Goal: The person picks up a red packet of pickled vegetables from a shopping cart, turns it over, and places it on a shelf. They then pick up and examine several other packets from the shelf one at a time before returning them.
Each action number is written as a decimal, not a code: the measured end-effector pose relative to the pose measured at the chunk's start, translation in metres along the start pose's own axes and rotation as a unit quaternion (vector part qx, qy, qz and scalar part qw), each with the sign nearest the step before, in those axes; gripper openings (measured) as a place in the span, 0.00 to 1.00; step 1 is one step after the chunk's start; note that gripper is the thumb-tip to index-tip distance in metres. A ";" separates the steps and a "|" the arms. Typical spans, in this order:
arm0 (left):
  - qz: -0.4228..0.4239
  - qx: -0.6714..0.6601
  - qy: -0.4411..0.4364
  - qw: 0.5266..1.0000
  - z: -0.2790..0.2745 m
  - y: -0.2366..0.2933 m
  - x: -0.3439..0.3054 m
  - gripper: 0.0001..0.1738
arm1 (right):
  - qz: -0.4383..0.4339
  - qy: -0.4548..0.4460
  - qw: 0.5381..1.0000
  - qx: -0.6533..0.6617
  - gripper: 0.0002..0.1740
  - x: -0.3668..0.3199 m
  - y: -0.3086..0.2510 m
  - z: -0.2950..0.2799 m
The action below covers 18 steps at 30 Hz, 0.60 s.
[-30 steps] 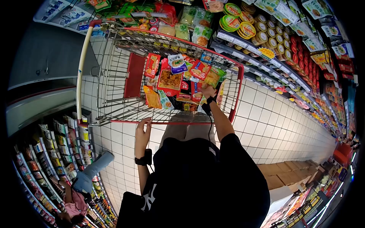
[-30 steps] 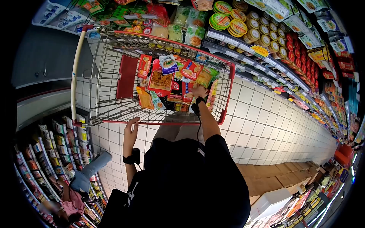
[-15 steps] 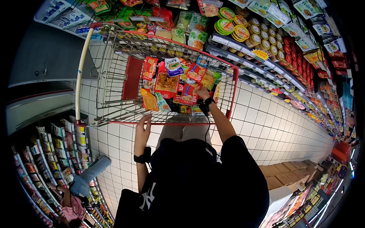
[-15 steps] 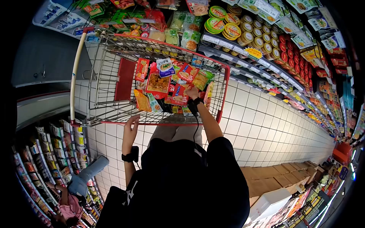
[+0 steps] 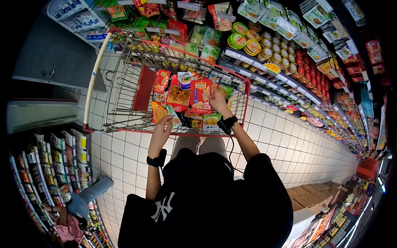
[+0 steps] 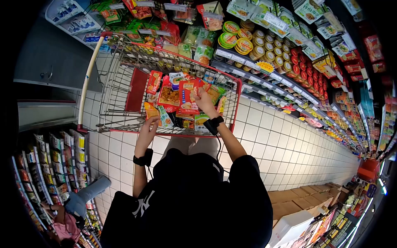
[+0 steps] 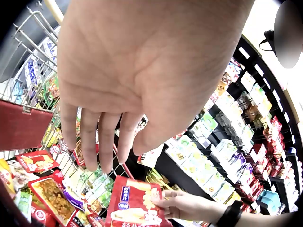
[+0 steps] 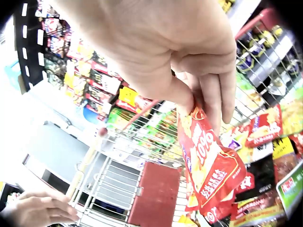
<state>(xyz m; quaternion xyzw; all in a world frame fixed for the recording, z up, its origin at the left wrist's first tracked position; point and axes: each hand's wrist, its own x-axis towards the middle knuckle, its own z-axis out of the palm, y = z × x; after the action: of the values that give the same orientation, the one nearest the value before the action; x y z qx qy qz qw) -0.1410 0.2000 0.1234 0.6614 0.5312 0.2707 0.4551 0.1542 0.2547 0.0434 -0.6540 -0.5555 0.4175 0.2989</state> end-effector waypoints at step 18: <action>0.102 -0.335 0.022 0.936 -0.036 0.204 -0.053 0.12 | -0.186 0.047 0.929 0.318 0.08 -0.167 -0.279 -0.097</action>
<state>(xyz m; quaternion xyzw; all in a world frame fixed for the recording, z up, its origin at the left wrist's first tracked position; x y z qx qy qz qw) -0.0938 0.1564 0.3274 0.5152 0.3492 0.4929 0.6080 0.1005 0.1553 0.3636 -0.4290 -0.4905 0.4778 0.5891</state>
